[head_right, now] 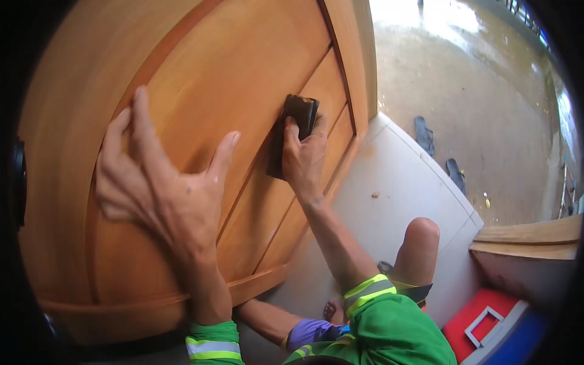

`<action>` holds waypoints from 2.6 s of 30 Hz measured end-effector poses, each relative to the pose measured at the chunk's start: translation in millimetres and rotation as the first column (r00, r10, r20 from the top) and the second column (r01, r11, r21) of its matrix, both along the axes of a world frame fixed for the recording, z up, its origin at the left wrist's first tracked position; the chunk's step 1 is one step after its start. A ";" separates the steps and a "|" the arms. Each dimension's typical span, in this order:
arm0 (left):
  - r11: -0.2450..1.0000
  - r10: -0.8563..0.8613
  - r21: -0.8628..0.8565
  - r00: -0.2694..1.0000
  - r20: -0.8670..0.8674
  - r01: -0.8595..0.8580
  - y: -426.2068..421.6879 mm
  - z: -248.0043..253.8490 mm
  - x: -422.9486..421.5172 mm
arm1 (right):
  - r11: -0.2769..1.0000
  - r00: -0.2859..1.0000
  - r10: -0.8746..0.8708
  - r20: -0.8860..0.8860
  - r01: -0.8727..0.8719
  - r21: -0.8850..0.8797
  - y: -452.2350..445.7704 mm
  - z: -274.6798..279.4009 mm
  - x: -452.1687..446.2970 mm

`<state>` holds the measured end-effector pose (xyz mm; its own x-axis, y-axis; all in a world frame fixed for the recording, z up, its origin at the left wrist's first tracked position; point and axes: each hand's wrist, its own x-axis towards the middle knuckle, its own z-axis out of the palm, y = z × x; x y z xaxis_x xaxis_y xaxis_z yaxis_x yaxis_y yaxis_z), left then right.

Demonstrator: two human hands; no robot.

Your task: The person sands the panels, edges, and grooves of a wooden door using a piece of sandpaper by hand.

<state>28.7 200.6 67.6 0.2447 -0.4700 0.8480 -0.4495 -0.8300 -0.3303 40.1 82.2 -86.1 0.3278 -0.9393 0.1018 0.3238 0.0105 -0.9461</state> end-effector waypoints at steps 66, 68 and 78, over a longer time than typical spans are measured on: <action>0.816 0.300 0.544 0.661 -0.687 0.196 -27.2 99.1 -72.5 | 0.817 0.953 0.146 -0.266 0.035 0.576 35.6 67.3 -51.0; 0.826 0.272 0.516 0.643 -0.716 0.226 -23.9 99.4 -71.2 | 0.817 0.937 0.199 -0.287 0.003 0.577 24.7 65.6 -57.3; 0.838 0.363 0.517 0.526 -0.769 0.177 -32.7 115.8 -75.1 | 0.844 0.896 -0.111 -0.430 0.313 0.435 33.7 89.3 -20.1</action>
